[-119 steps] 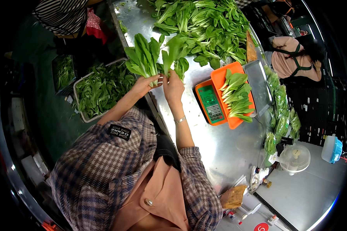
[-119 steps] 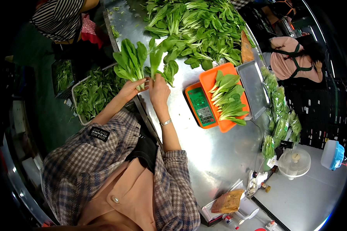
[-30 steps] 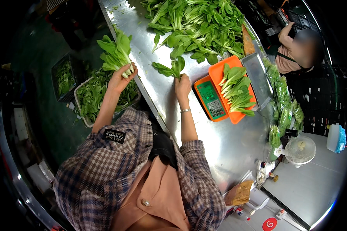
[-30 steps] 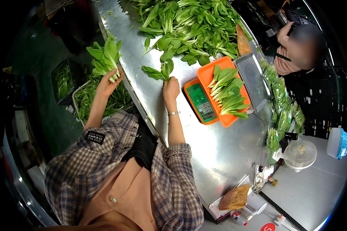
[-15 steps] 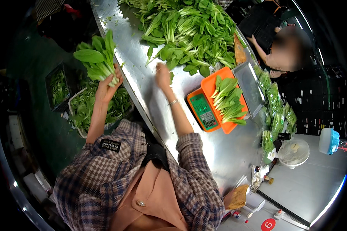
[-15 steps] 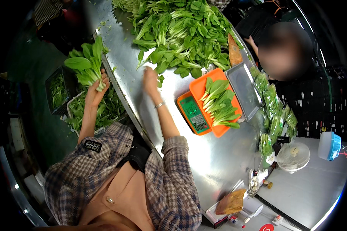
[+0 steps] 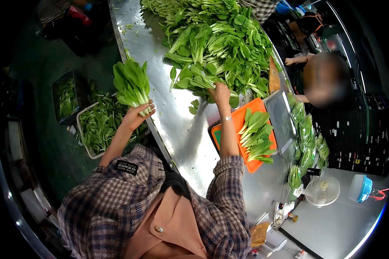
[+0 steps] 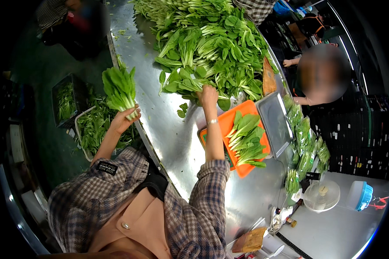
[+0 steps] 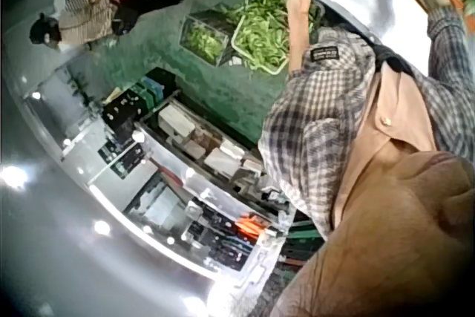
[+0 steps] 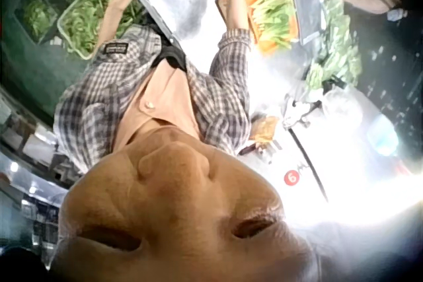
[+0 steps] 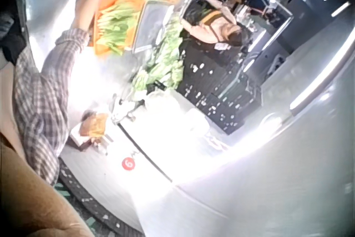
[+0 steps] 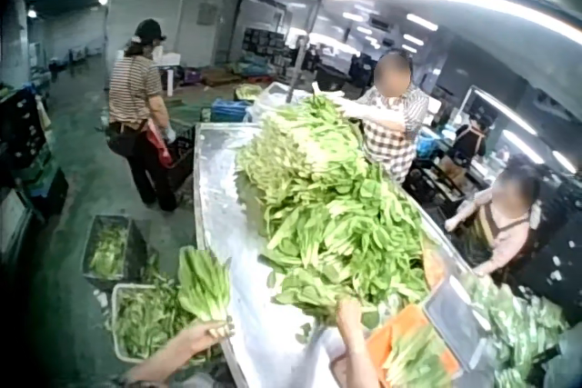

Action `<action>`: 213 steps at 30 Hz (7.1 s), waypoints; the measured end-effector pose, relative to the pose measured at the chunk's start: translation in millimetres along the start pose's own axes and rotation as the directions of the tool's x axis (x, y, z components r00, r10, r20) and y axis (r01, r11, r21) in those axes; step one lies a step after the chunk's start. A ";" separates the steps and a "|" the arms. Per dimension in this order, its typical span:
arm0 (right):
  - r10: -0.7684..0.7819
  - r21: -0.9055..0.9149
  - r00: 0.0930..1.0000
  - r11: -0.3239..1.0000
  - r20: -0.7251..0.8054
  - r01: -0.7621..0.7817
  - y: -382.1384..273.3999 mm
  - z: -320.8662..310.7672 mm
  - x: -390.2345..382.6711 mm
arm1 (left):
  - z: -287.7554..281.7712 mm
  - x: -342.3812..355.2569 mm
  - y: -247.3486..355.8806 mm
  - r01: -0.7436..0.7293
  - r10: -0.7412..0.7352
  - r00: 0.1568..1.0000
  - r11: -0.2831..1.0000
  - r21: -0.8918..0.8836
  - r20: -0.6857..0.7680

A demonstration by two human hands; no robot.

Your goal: The person places leafy green vegetables into a plastic bag, seals the bag with tape, and then sorts and weighs more vegetables using an orange scale.

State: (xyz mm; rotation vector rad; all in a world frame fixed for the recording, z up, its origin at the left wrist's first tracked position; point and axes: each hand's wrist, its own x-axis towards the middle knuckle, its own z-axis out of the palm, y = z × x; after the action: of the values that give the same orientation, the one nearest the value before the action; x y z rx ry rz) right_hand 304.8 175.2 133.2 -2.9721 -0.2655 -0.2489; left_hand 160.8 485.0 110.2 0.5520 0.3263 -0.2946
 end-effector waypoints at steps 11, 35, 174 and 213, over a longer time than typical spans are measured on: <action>0.334 0.897 0.853 -0.329 0.402 -0.294 -51.3 0.5 -112.4 | 35.9 29.6 -36.7 0.097 -0.104 0.984 0.994 0.059 0.145; -0.048 0.870 0.886 0.218 0.462 -0.442 -147.4 6.0 -113.6 | 30.6 33.5 -2.9 -0.062 0.064 0.996 0.998 -0.023 0.068; 0.202 0.967 0.973 0.249 -0.112 0.060 -162.5 -21.2 -107.5 | 41.3 18.1 -15.0 -0.090 0.085 0.995 0.993 0.079 0.058; 0.121 0.897 0.910 -0.263 0.397 -0.356 -159.6 -0.6 -91.5 | 37.6 18.2 -22.3 -0.103 0.082 0.992 0.968 0.228 0.098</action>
State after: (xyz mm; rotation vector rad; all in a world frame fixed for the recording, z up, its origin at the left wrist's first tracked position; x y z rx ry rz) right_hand 186.1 315.7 138.5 -1.2016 0.1565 0.2309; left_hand 177.8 442.7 123.2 0.7805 0.1805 -0.2677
